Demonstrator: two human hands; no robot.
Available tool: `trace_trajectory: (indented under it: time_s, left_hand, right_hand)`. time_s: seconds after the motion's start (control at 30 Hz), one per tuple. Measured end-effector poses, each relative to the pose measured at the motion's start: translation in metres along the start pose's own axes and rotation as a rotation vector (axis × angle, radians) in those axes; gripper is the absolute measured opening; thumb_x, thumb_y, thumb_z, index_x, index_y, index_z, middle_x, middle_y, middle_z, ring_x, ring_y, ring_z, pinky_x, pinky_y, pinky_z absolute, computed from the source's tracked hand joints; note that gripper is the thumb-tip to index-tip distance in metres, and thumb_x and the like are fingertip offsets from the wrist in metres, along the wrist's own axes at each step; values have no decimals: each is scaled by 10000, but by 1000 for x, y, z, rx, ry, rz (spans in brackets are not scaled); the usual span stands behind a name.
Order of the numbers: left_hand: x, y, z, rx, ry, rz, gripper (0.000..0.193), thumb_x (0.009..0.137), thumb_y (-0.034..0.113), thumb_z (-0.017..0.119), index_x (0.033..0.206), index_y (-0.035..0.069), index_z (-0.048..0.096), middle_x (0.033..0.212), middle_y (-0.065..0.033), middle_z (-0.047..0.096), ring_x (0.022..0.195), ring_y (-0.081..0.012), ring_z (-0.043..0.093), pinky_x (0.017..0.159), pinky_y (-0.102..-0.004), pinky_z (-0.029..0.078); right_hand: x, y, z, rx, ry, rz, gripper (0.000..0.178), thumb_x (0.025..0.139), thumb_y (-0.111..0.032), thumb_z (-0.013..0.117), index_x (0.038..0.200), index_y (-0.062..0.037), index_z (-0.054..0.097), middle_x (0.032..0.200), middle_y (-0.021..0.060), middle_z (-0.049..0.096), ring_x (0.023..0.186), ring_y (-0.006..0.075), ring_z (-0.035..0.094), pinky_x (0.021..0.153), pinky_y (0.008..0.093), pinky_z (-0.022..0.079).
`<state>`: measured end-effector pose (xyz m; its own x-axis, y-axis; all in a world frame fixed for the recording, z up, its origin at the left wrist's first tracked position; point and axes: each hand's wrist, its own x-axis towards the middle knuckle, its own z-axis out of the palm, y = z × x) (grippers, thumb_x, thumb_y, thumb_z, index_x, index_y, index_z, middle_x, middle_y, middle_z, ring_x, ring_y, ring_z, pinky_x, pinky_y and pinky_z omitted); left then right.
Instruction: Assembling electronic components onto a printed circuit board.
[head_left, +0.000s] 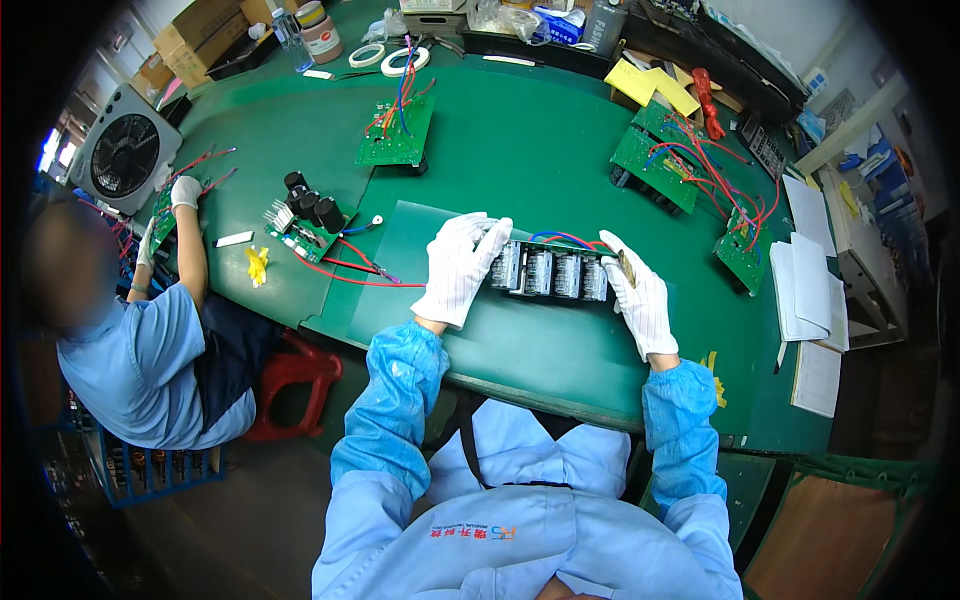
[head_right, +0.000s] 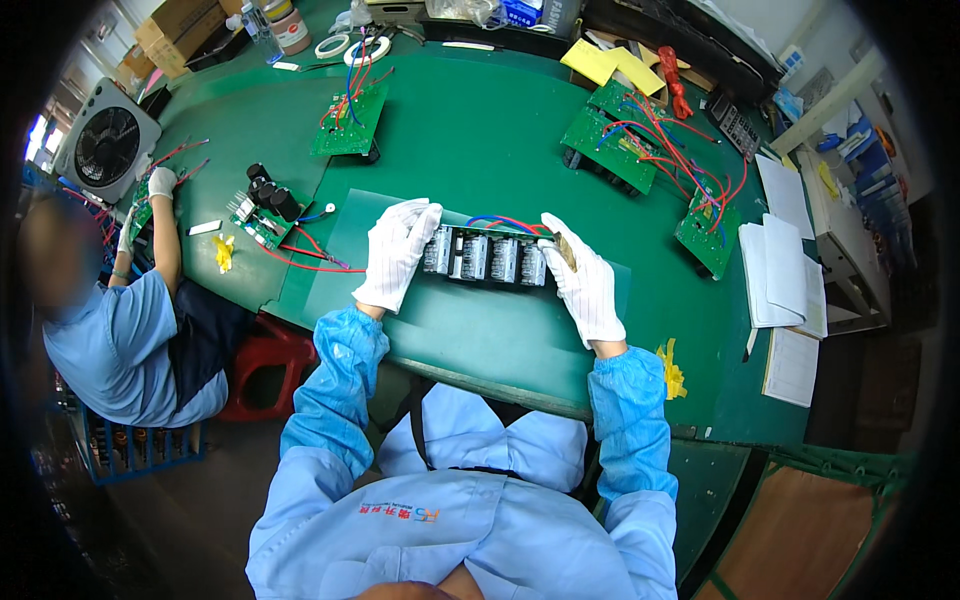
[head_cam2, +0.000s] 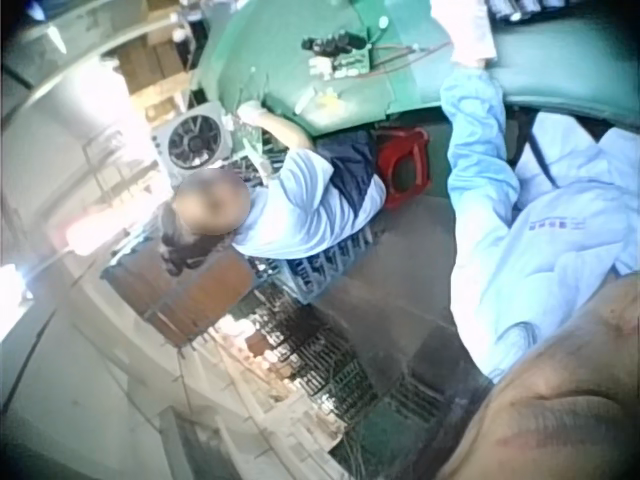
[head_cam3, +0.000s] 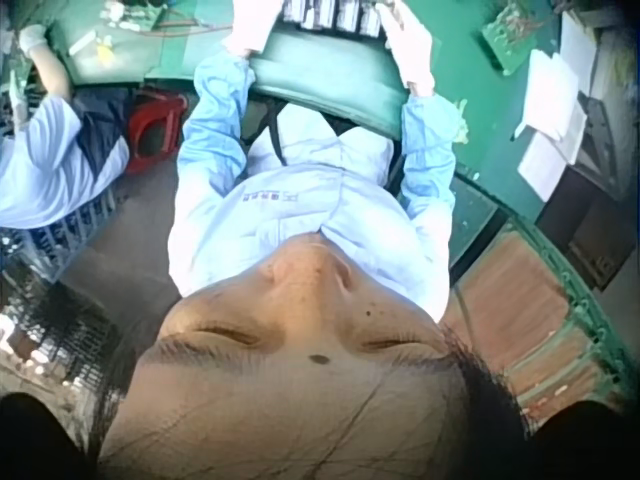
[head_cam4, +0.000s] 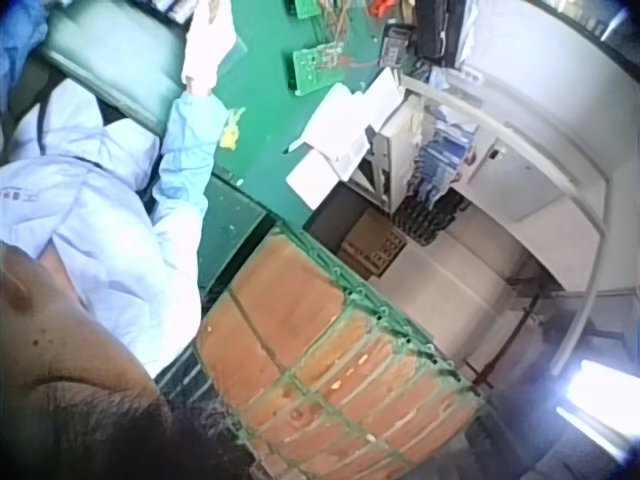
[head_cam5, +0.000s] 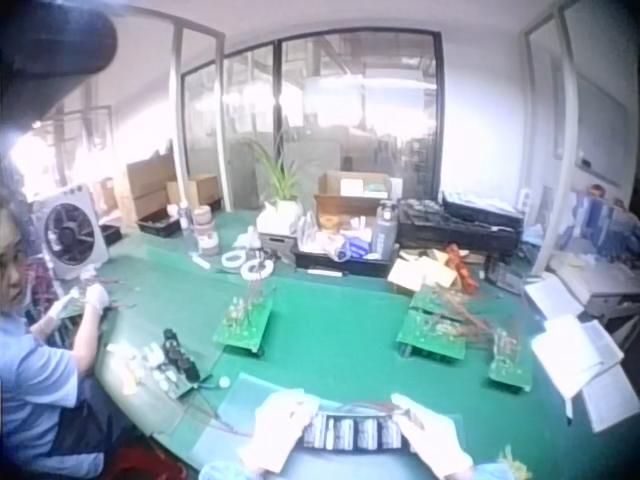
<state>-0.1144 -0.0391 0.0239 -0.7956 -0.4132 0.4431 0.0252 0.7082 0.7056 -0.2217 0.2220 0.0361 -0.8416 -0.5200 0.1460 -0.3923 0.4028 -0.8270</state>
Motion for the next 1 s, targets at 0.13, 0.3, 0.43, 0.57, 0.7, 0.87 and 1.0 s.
trace_trajectory:
  time_s: [0.13,0.3,0.43,0.57,0.7,0.87,1.0]
  left_hand:
    - [8,-7,7,42,-65,-118,359,1016,378,610,1065,47,739,916,-138,720,897,-308,679,826,-390,532]
    - [15,-40,39,52,60,19,302,1033,318,599,1127,37,657,794,-109,597,715,-230,520,697,-371,475]
    - [20,-82,66,-239,103,-92,343,1065,254,534,1364,100,600,775,-94,487,705,-185,424,693,-332,441]
    - [21,-58,66,4,40,11,730,993,-9,465,1644,222,227,823,-141,586,690,-284,566,659,-430,491]
    - [25,-54,64,177,76,15,750,992,-2,459,1653,223,184,758,-158,563,623,-292,520,632,-441,477]
    - [22,-54,65,99,6,-117,768,954,-64,421,1651,194,227,797,-122,513,682,-233,457,681,-383,475]
    - [22,-58,70,56,18,-125,695,1009,5,450,1647,177,235,798,-57,440,705,-176,395,666,-301,450]
  right_hand:
    - [7,-10,1,153,-18,196,449,1029,-436,588,1368,-148,652,872,63,640,553,129,526,537,300,460]
    - [23,1,7,166,29,238,476,1035,-474,563,1297,-91,671,789,46,602,486,123,483,503,302,432]
    - [31,8,21,199,81,264,488,1038,-477,555,1214,-38,677,762,62,601,459,139,483,495,320,426]
    - [37,27,24,80,160,163,474,1042,-465,548,1151,-24,680,735,110,599,441,179,504,502,353,439]
    - [40,25,30,38,165,202,417,1049,-415,537,1090,-26,680,709,143,586,436,215,527,510,375,449]
    - [35,23,23,56,103,243,322,1050,-332,534,1028,-31,648,678,141,572,442,235,544,514,384,457]
    - [33,37,24,-12,145,53,304,1045,-319,542,990,-31,623,662,121,560,443,219,537,501,376,448]
